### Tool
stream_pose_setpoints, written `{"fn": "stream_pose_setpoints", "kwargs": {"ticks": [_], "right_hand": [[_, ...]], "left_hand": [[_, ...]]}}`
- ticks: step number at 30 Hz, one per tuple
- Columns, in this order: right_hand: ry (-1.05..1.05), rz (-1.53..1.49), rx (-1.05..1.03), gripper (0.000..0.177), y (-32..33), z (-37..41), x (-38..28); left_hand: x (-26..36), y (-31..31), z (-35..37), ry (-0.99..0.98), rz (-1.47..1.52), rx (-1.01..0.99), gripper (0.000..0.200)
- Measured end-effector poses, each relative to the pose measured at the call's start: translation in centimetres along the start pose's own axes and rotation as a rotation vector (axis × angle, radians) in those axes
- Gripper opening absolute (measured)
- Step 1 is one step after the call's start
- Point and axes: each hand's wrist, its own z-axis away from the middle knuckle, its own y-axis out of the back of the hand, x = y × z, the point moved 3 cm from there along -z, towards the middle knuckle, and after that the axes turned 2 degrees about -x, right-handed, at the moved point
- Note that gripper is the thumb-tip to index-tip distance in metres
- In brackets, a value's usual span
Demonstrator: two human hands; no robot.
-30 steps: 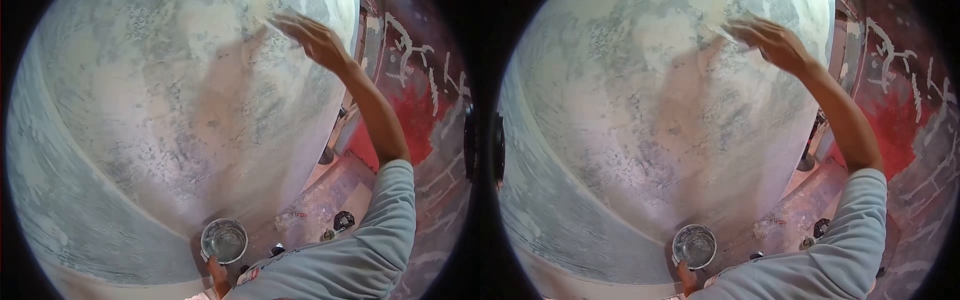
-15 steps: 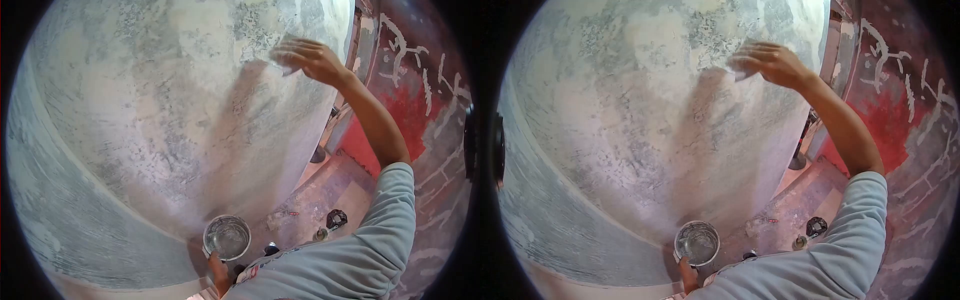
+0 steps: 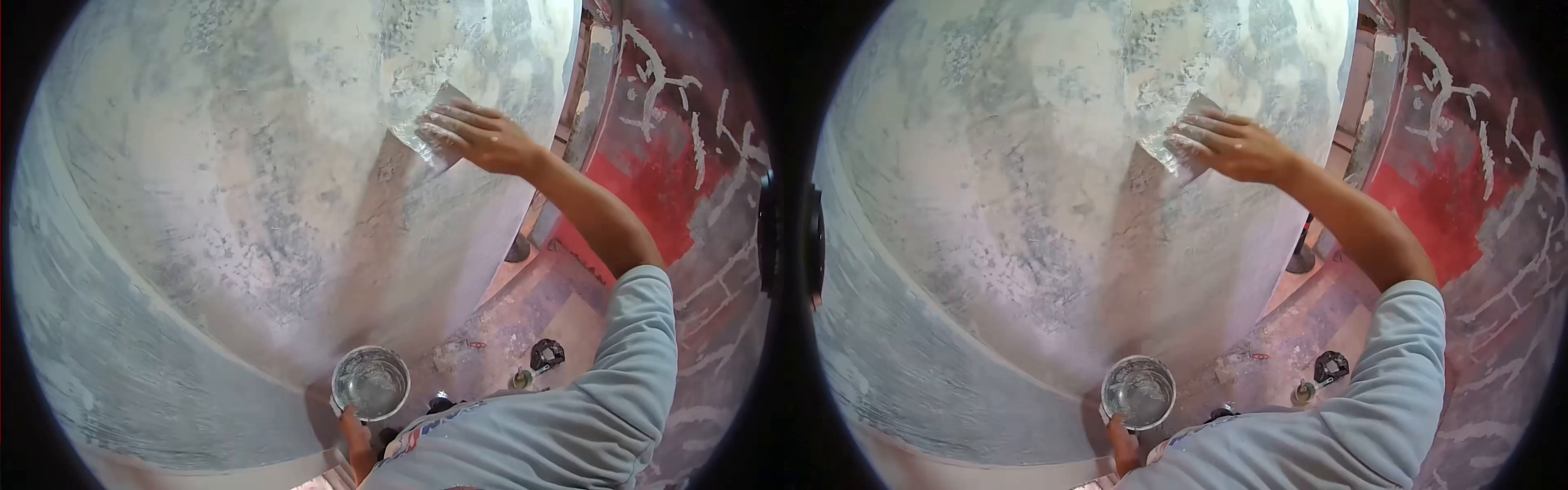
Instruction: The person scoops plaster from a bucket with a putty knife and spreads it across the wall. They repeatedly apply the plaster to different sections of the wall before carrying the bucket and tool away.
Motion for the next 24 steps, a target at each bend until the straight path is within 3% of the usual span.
{"fn": "stream_pose_setpoints", "kwargs": {"ticks": [2,3,4,5,6,9,10,12,14,16,17,19,20,22,24], "right_hand": [[-0.121,0.043,0.021,0.044,1.7,-1.1,3.3],[-0.068,0.115,0.146,0.042,3.4,-2.7,5.6],[-0.179,0.083,0.356,0.050,4.7,-3.6,8.1],[-0.511,0.033,0.261,0.041,6.5,-5.1,9.2],[-0.396,0.123,0.428,0.034,6.5,-6.3,12.1],[-0.527,0.152,0.358,0.037,4.3,-8.4,11.7],[-0.541,0.017,0.265,0.023,5.0,-8.7,7.6],[-0.231,0.055,0.332,0.039,0.2,-7.0,2.8],[-0.220,0.049,0.152,0.045,0.1,-3.8,-3.0],[-0.161,-0.098,0.007,0.044,-0.4,-2.1,-3.2],[-0.205,-0.183,-0.060,0.039,-0.2,-1.8,-1.3],[-0.338,-0.110,0.181,0.042,2.9,-2.4,4.3],[-0.292,0.006,0.386,0.040,4.9,-3.4,7.1],[-0.434,0.133,0.336,0.024,6.8,-4.3,11.7],[-0.408,0.075,0.414,0.027,5.4,-4.7,12.5]], "left_hand": [[2.2,-1.9,2.2,-0.038,0.077,-0.020,0.026],[1.9,-1.7,2.0,-0.040,0.078,-0.019,0.026],[1.9,-1.6,1.4,-0.036,0.073,-0.025,0.026],[0.9,-0.7,1.4,-0.031,0.064,-0.031,0.026],[0.2,0.4,1.0,-0.026,0.053,-0.037,0.026],[-0.1,-0.6,-0.1,-0.014,0.021,-0.052,0.025],[-0.2,-1.5,-0.4,-0.012,0.016,-0.057,0.025],[-0.3,-1.5,-1.7,0.003,0.015,-0.074,0.025],[-0.4,-1.7,-2.2,0.031,0.000,-0.081,0.025],[0.0,-2.3,-2.7,0.053,-0.012,-0.085,0.024],[-0.6,-1.0,-2.5,0.057,-0.017,-0.087,0.024],[-2.0,1.3,-3.2,0.060,-0.023,-0.092,0.024],[-2.2,1.6,-3.5,0.064,-0.033,-0.095,0.024],[-2.7,2.0,-4.2,0.057,-0.043,-0.103,0.024],[-2.8,2.3,-5.1,0.038,-0.049,-0.116,0.024]]}}
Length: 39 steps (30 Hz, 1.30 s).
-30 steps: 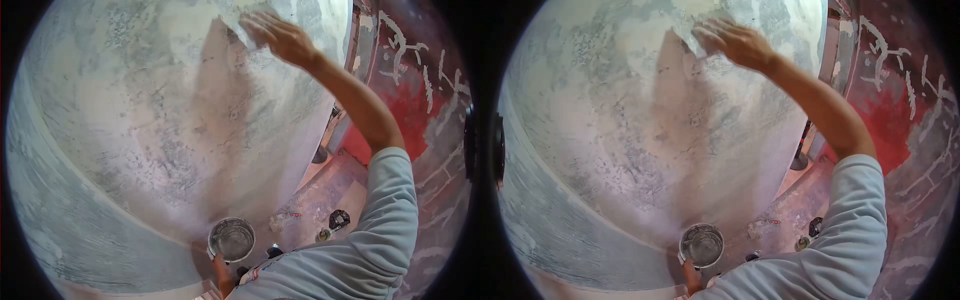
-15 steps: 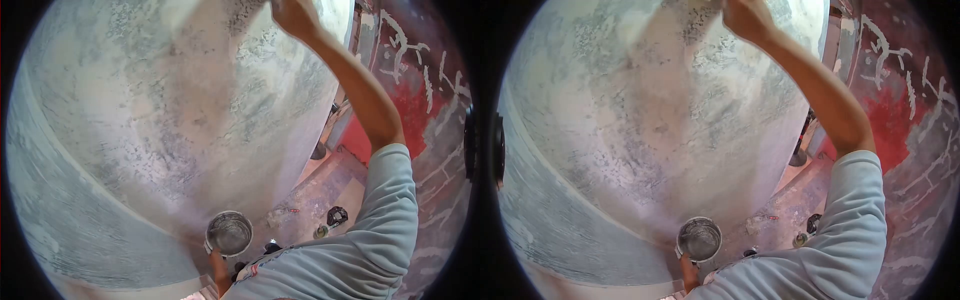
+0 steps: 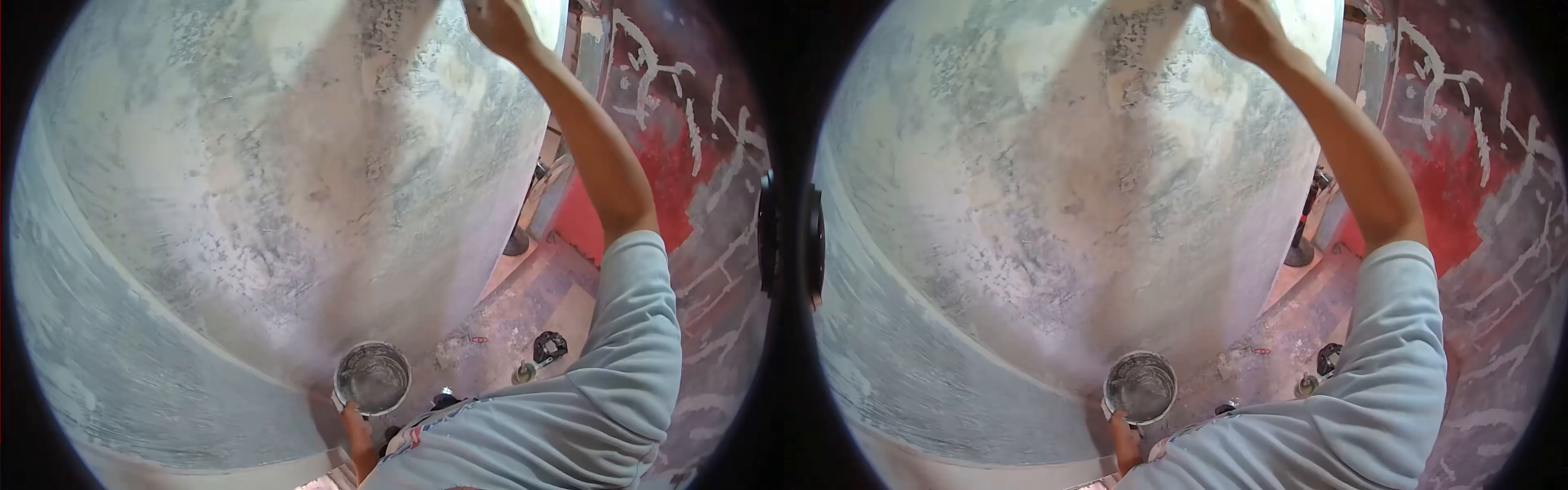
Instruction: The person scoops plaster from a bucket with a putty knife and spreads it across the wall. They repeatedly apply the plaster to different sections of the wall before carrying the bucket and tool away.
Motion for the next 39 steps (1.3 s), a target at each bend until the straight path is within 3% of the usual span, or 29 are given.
{"fn": "stream_pose_setpoints", "kwargs": {"ticks": [1,2,4,5,8,10,11,12,13,14,16,18,19,20,21,22,23,24,26,28,29,30,31,33,34,35,37,38,39], "right_hand": [[0.020,-0.082,0.068,0.031,-0.8,0.4,-0.2],[-0.067,0.132,-0.067,0.034,-1.6,2.3,-1.7],[-0.232,-0.154,-0.181,0.036,-2.6,6.0,-6.4],[-0.113,-0.109,-0.058,0.037,-3.6,9.4,-8.3],[0.015,-0.193,-0.263,0.053,-2.0,13.7,-13.3],[-0.008,-0.301,-0.497,0.051,-0.6,13.0,-12.1],[-0.077,-0.281,-0.474,0.038,-0.4,12.3,-10.3],[-0.289,-0.235,-0.545,0.030,0.4,10.1,-8.8],[-0.394,-0.326,-0.318,0.026,0.9,8.4,-5.8],[-0.347,-0.108,-0.190,0.027,2.3,6.1,-3.9],[-0.300,-0.138,0.064,0.025,1.7,4.3,0.7],[-0.374,-0.020,-0.065,0.027,-1.9,4.9,4.4],[-0.369,-0.012,0.049,0.025,-1.8,4.7,0.8],[-0.365,0.043,-0.048,0.027,-4.3,6.4,-0.9],[-0.333,0.010,-0.012,0.030,-7.6,9.3,-3.6],[-0.354,-0.170,0.000,0.032,-6.2,9.5,-9.1],[-0.164,-0.060,0.143,0.033,-6.9,11.2,-13.2],[-0.136,-0.072,-0.049,0.036,-7.3,13.6,-16.5],[-0.163,-0.158,0.001,0.038,-3.6,13.4,-19.8],[-0.152,-0.365,-0.409,0.031,-1.3,13.7,-17.7],[-0.258,-0.401,-0.322,0.027,-0.7,12.9,-15.2],[-0.232,-0.221,-0.236,0.017,0.7,10.9,-12.6],[-0.329,-0.300,-0.054,0.012,0.3,9.5,-8.3],[-0.414,-0.105,0.020,0.015,1.6,5.3,-1.3],[-0.296,-0.030,0.189,0.015,1.4,4.5,2.3],[-0.423,-0.021,0.156,0.018,0.8,4.2,4.6],[-0.522,0.066,0.089,0.020,-1.1,4.6,5.0],[-0.485,0.038,0.143,0.021,-0.8,4.6,1.8],[-0.463,0.104,0.074,0.023,-1.9,5.9,-0.2]], "left_hand": [[0.1,0.1,-0.5,-0.011,-0.001,-0.006,0.024],[0.3,0.1,-1.0,-0.021,0.002,-0.011,0.025],[-0.4,-0.2,-1.3,-0.026,0.015,-0.021,0.025],[-1.2,-0.3,-1.0,-0.021,0.020,-0.024,0.025],[-2.2,-0.5,-0.6,-0.030,0.030,-0.034,0.025],[-2.6,-0.9,-0.5,-0.009,0.023,0.005,0.026],[-2.4,-1.4,-0.6,0.007,0.018,0.042,0.027],[-1.4,-2.2,0.6,-0.035,0.005,0.045,0.029],[-1.1,-2.3,0.9,-0.038,0.004,0.043,0.029],[-1.0,-2.2,1.1,-0.009,-0.050,0.092,0.028],[-0.5,-2.8,1.8,0.018,-0.106,0.137,0.027],[0.3,-2.9,2.4,-0.019,-0.104,0.103,0.029],[0.6,-4.3,2.9,-0.040,-0.101,0.085,0.031],[0.8,-4.8,3.1,-0.062,-0.094,0.065,0.032],[1.0,-5.0,3.3,-0.081,-0.086,0.046,0.033],[1.4,-5.5,3.5,-0.096,-0.079,0.028,0.035],[1.8,-6.2,3.9,-0.107,-0.071,0.013,0.036],[1.8,-6.3,4.7,-0.120,-0.067,0.003,0.038],[3.1,-8.0,6.0,-0.152,-0.058,-0.018,0.041],[4.1,-9.4,7.4,-0.191,-0.050,-0.037,0.044],[4.4,-9.8,8.1,-0.211,-0.045,-0.048,0.045],[5.4,-10.1,8.5,-0.230,-0.044,-0.058,0.047],[5.6,-9.8,9.1,-0.248,-0.041,-0.068,0.048],[6.9,-11.0,10.3,-0.283,-0.034,-0.086,0.052],[6.7,-11.5,11.4,-0.301,-0.030,-0.094,0.053],[7.1,-11.9,12.0,-0.318,-0.026,-0.101,0.055],[6.2,-11.0,11.0,-0.306,-0.042,-0.103,0.061],[6.6,-11.1,11.1,-0.294,-0.060,-0.113,0.067],[6.7,-11.4,11.5,-0.326,-0.022,-0.076,0.061]]}}
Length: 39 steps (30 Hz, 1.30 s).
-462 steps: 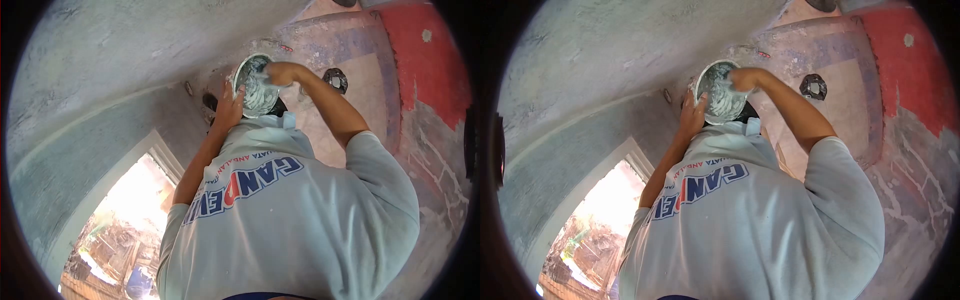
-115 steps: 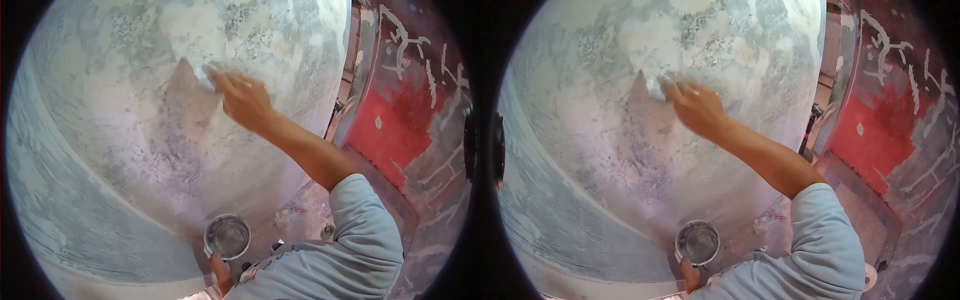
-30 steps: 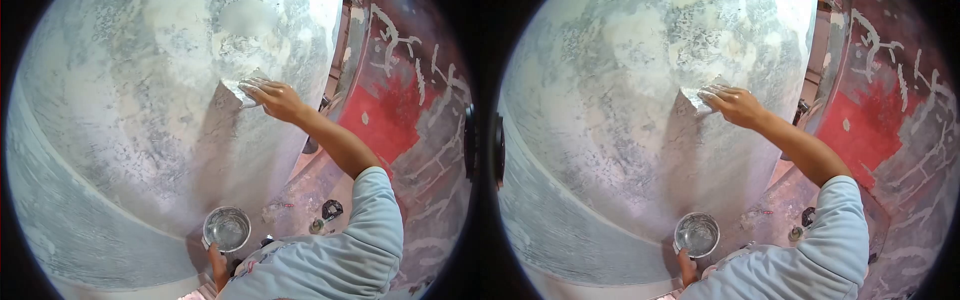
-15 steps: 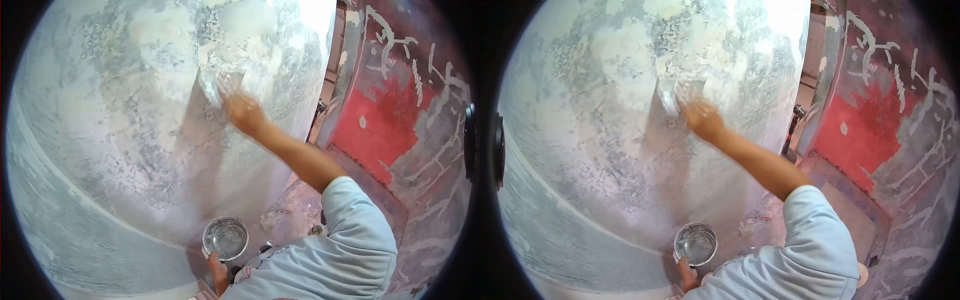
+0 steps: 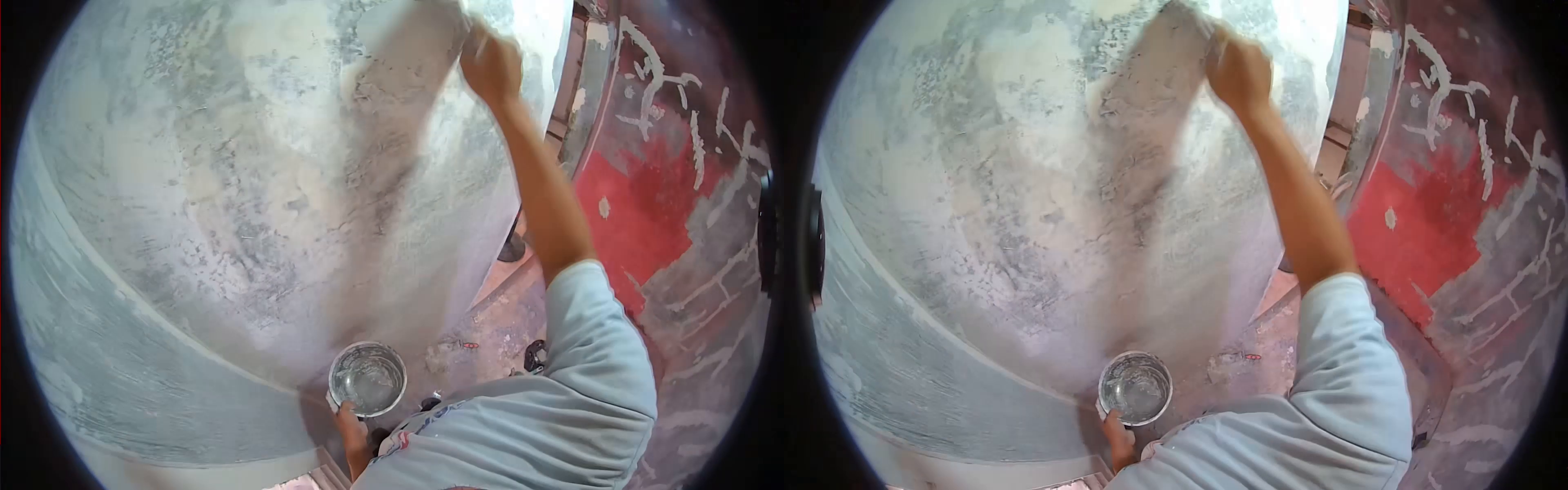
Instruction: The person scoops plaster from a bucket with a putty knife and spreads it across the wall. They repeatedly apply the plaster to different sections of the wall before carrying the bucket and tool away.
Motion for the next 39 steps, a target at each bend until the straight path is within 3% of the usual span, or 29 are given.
{"fn": "stream_pose_setpoints", "kwargs": {"ticks": [2,4,6,8,9,11,13,14,15,17,18,19,20,22,24,25,27,28,29,30,33,35,37,39], "right_hand": [[-0.098,-0.150,-0.167,0.024,0.8,5.4,-5.8],[0.195,-0.252,-0.048,0.029,0.9,11.5,-10.2],[0.276,-0.270,-0.253,0.030,2.1,15.3,-12.7],[0.229,-0.381,-0.629,0.031,2.8,15.6,-12.5],[0.239,-0.396,-0.615,0.032,3.2,14.9,-11.3],[0.032,-0.374,-0.684,0.029,4.1,10.5,-8.8],[-0.207,-0.332,-0.636,0.025,4.1,5.8,-5.2],[0.059,-0.426,-0.090,0.021,3.0,4.4,-3.1],[0.131,-0.274,-0.031,0.019,2.4,2.9,-1.7],[0.009,-0.219,-0.022,0.018,0.7,3.0,-2.2],[-0.077,0.035,-0.409,0.016,-2.1,4.6,-3.8],[0.155,-0.038,0.028,0.015,-3.1,7.7,-6.8],[0.156,-0.157,0.120,0.021,-2.4,10.1,-10.6],[0.232,-0.153,0.143,0.039,-2.0,14.4,-16.7],[0.148,-0.334,-0.054,0.039,0.7,16.1,-18.3],[0.096,-0.388,-0.347,0.036,3.1,16.2,-18.0],[-0.034,-0.411,-0.349,0.025,3.8,15.7,-14.2],[-0.131,-0.241,-0.415,0.015,3.5,13.8,-11.5],[-0.178,-0.248,-0.217,0.013,4.7,10.3,-9.8],[-0.382,-0.083,-0.265,0.015,3.5,9.0,-6.0],[-0.482,-0.137,-0.106,0.022,1.9,4.3,-1.0],[-0.493,-0.059,-0.136,0.024,1.8,2.5,-4.2],[-0.312,-0.101,-0.076,0.026,1.0,3.4,-8.7],[-0.218,-0.193,-0.174,0.028,1.6,5.9,-14.4]], "left_hand": [[-1.0,-0.1,-0.3,0.014,0.013,0.007,0.061],[-0.8,-1.1,-0.5,0.052,-0.007,0.011,0.060],[-1.3,-1.1,0.2,0.095,-0.026,0.020,0.059],[-1.4,-1.5,0.6,0.129,-0.039,0.035,0.059],[-1.1,-1.3,0.3,0.139,-0.045,0.043,0.058],[-1.5,-1.0,0.1,0.154,-0.045,0.050,0.058],[-3.1,1.4,0.7,0.173,-0.035,0.050,0.057],[-3.7,1.9,0.8,0.185,-0.031,0.051,0.057],[-4.2,2.3,0.7,0.198,-0.027,0.052,0.056],[-4.4,2.9,-0.2,0.222,-0.017,0.057,0.056],[-4.9,3.4,-0.3,0.234,-0.009,0.059,0.056],[-5.5,3.8,-0.5,0.244,0.001,0.059,0.055],[-5.6,3.7,-1.2,0.254,0.012,0.061,0.055],[-6.3,4.0,-1.5,0.280,0.028,0.074,0.054],[-6.2,4.8,-1.4,0.305,0.026,0.101,0.054],[-5.9,5.0,-1.1,0.316,0.016,0.117,0.053],[-5.8,5.5,-1.5,0.327,0.015,0.133,0.053],[-5.9,6.2,-1.7,0.336,0.017,0.136,0.053],[-6.3,7.0,-1.8,0.348,0.023,0.135,0.052],[-6.8,7.2,-1.8,0.365,0.026,0.133,0.052],[-6.7,8.2,-1.6,0.253,0.113,0.129,0.039],[-7.0,8.5,-2.1,0.243,0.097,0.120,0.039],[-7.2,8.9,-2.7,0.223,0.076,0.120,0.039],[-7.6,9.4,-3.3,0.216,0.048,0.129,0.039]]}}
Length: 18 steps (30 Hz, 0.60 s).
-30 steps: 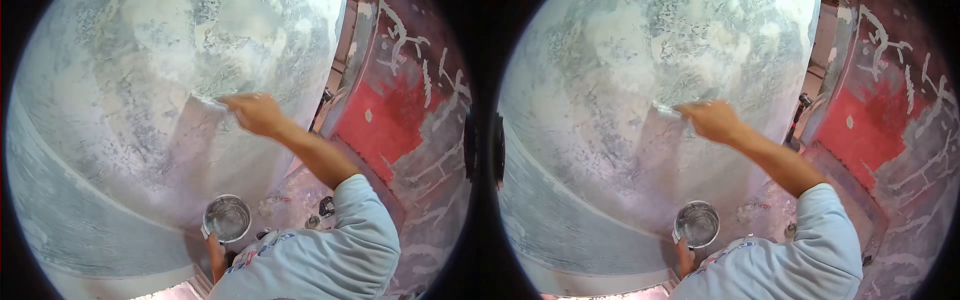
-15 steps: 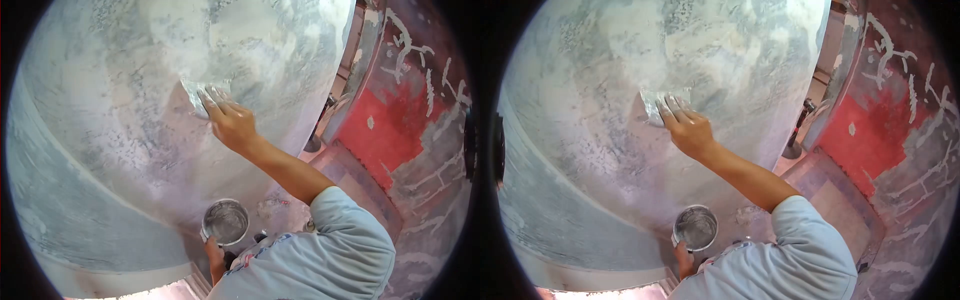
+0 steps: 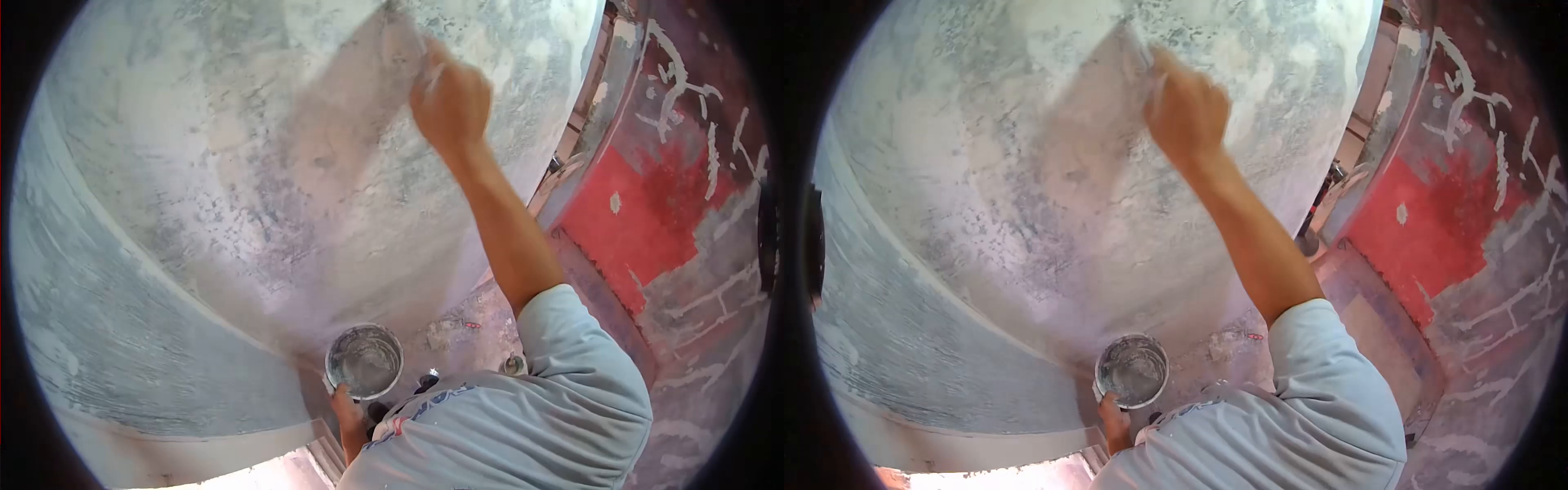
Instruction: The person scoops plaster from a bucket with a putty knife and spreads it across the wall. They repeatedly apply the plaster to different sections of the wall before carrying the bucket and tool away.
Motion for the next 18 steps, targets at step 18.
{"fn": "stream_pose_setpoints", "kwargs": {"ticks": [18], "right_hand": [[0.532,0.065,-0.014,0.038,-3.5,10.2,2.7]], "left_hand": [[-0.6,0.8,-1.7,-0.014,-0.091,-0.036,0.047]]}}
